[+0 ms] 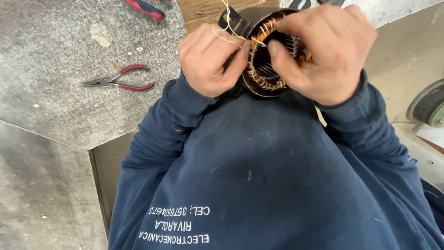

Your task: Manually wind and tie copper coils within an electric motor stator casing using thread.

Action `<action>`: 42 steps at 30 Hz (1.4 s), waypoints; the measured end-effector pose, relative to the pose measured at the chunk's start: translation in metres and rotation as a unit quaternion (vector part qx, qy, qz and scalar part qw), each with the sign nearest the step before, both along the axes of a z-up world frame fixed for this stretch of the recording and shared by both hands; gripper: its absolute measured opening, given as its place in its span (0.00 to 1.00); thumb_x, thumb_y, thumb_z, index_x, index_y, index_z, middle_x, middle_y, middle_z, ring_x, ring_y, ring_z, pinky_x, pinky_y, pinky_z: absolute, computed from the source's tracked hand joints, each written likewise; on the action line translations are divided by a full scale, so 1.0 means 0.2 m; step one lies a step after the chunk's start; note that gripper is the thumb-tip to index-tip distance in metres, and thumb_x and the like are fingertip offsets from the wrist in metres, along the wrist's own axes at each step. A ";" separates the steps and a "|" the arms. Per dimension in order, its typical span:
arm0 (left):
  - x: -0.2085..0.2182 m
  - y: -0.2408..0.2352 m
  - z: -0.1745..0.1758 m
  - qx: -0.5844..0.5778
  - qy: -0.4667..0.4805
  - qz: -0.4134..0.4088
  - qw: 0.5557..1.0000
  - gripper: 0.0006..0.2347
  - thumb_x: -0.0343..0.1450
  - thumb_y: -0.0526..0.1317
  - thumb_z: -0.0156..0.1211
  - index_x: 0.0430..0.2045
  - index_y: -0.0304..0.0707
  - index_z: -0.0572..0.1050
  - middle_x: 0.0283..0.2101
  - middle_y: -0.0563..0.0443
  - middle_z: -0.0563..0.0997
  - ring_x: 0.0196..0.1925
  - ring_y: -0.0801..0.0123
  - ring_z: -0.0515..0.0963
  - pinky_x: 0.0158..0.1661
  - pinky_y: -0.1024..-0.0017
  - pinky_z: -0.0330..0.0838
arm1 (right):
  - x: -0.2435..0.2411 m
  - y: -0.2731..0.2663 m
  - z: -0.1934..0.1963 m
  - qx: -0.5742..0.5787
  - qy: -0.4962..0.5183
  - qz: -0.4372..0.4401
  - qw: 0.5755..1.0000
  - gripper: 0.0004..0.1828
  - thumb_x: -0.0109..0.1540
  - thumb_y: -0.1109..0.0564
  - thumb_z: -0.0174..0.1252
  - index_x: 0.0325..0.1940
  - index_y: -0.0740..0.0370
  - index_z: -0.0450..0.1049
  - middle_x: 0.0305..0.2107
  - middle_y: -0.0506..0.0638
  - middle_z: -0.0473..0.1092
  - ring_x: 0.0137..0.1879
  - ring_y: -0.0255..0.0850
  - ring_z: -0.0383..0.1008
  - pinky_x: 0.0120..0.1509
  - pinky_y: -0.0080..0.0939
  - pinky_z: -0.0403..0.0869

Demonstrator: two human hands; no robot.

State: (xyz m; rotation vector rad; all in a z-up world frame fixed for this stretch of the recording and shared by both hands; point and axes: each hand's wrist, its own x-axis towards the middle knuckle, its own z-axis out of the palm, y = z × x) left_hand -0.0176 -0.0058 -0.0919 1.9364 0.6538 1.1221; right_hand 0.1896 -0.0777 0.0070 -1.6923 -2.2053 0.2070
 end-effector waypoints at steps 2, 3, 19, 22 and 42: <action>0.01 0.00 0.00 0.001 -0.002 0.007 1.000 0.06 0.69 0.30 0.73 0.31 0.35 0.78 0.32 0.48 0.77 0.31 0.57 0.76 0.32 0.63 0.68 | -0.02 0.02 0.00 -0.009 -0.007 0.011 1.000 0.11 0.61 0.61 0.68 0.46 0.60 0.77 0.37 0.46 0.73 0.42 0.42 0.72 0.48 0.42 0.65; 0.01 0.00 0.00 0.002 -0.005 0.011 1.000 0.06 0.69 0.30 0.73 0.31 0.34 0.78 0.32 0.48 0.77 0.31 0.57 0.75 0.32 0.63 0.68 | -0.03 0.02 0.00 -0.019 -0.015 0.019 1.000 0.11 0.61 0.59 0.70 0.47 0.59 0.78 0.35 0.45 0.73 0.40 0.41 0.72 0.48 0.42 0.64; 0.02 -0.04 -0.01 0.018 0.031 0.034 0.999 0.07 0.67 0.27 0.73 0.31 0.33 0.79 0.29 0.47 0.77 0.29 0.59 0.76 0.32 0.65 0.69 | 0.06 0.06 0.10 -0.176 -0.032 0.029 0.984 0.08 0.58 0.50 0.67 0.34 0.52 0.76 0.20 0.45 0.69 0.28 0.46 0.72 0.38 0.44 0.65; 0.02 -0.06 -0.01 0.010 0.041 0.044 0.998 0.07 0.68 0.27 0.73 0.32 0.32 0.79 0.30 0.47 0.77 0.29 0.59 0.76 0.32 0.65 0.70 | 0.07 0.04 0.03 -0.126 0.014 0.052 0.991 0.10 0.59 0.49 0.66 0.38 0.55 0.76 0.23 0.45 0.71 0.32 0.44 0.74 0.40 0.43 0.65; 0.03 -0.09 -0.01 0.013 0.059 0.070 0.996 0.08 0.67 0.25 0.74 0.31 0.31 0.77 0.29 0.46 0.76 0.29 0.59 0.76 0.32 0.65 0.70 | 0.27 -0.03 0.02 -0.223 0.108 0.087 0.965 0.05 0.58 0.54 0.65 0.31 0.54 0.76 0.23 0.45 0.72 0.33 0.45 0.73 0.40 0.47 0.69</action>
